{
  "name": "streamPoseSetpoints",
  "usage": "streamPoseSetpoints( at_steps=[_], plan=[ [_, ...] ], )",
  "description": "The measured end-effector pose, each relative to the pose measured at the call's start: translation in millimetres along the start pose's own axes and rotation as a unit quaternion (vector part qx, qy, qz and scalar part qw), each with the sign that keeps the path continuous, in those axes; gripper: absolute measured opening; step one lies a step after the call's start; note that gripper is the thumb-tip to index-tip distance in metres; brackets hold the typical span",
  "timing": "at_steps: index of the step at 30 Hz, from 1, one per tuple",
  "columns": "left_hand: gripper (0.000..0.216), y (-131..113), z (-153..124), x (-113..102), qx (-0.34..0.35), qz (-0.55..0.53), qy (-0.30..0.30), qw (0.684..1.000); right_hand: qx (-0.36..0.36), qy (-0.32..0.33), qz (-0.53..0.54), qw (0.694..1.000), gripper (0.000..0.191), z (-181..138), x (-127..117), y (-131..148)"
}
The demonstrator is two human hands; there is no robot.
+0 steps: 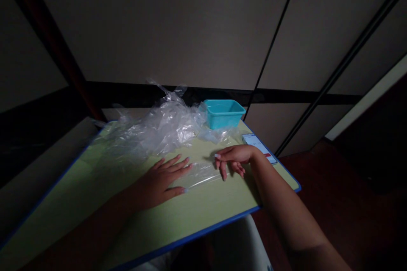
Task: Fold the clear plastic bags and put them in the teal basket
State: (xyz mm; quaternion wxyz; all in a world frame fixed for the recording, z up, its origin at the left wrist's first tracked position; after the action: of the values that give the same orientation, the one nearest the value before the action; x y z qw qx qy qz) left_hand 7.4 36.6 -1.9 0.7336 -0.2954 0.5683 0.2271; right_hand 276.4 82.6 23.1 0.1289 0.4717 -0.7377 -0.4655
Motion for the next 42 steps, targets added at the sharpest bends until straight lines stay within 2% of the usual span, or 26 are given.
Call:
streamPoseSetpoints(
  at_steps=[6, 11, 13, 14, 16, 18, 19, 22, 24, 29, 34, 42],
  plan=[
    [0.057, -2, 1, -3, -0.001, 0.01, 0.017, 1.0, 0.04, -0.066, -0.031, 0.996, 0.047, -7, -13, -8],
    [0.058, 0, 0, -1, -0.002, 0.009, 0.008, 1.0, 0.077, -0.133, -0.079, 0.985, 0.047, -18, -21, -12],
    [0.058, 0, -1, -2, -0.004, 0.004, 0.006, 1.0, 0.054, -0.165, -0.077, 0.982, 0.046, -21, -20, -10],
    [0.059, -1, -2, -3, -0.004, 0.001, 0.007, 1.0, 0.02, -0.177, -0.059, 0.982, 0.046, -21, -18, -7],
    [0.059, -2, -2, -4, -0.005, -0.005, 0.008, 1.0, -0.083, -0.157, 0.019, 0.984, 0.047, -17, -7, 3],
    [0.059, -3, -3, -4, -0.006, -0.007, 0.003, 1.0, -0.159, -0.087, 0.095, 0.979, 0.047, -9, 10, 12],
    [0.059, -3, -3, -4, -0.007, -0.007, 0.001, 1.0, -0.175, -0.042, 0.119, 0.976, 0.048, -3, 20, 17],
    [0.059, -1, -3, -2, -0.005, -0.006, -0.002, 1.0, -0.141, 0.092, 0.145, 0.975, 0.05, 15, 47, 24],
    [0.059, 0, -2, 0, -0.003, -0.008, 0.0, 1.0, -0.121, 0.115, 0.152, 0.974, 0.048, 25, 54, 24],
    [0.057, 0, -2, 0, -0.006, -0.009, 0.001, 1.0, -0.057, 0.112, 0.143, 0.982, 0.042, 30, 42, 16],
    [0.058, 1, -1, 0, -0.006, -0.001, 0.003, 1.0, -0.027, 0.046, 0.069, 0.996, 0.04, 16, 26, 14],
    [0.058, 0, -1, -3, -0.003, 0.008, 0.012, 1.0, 0.017, -0.02, -0.007, 1.0, 0.039, 3, 6, 6]
  ],
)
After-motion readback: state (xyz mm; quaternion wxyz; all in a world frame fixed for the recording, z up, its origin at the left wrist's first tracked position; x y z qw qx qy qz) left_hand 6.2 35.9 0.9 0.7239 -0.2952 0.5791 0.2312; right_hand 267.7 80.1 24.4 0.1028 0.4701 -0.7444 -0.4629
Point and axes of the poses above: each hand's wrist, its own z-axis towards the middle knuckle, its own x-axis out of the palm, y = z × x, the point moved 2 cm from there along z, towards the middle knuckle, and after that the axes turned 12 degrees about -y, right-handed, at the moved point
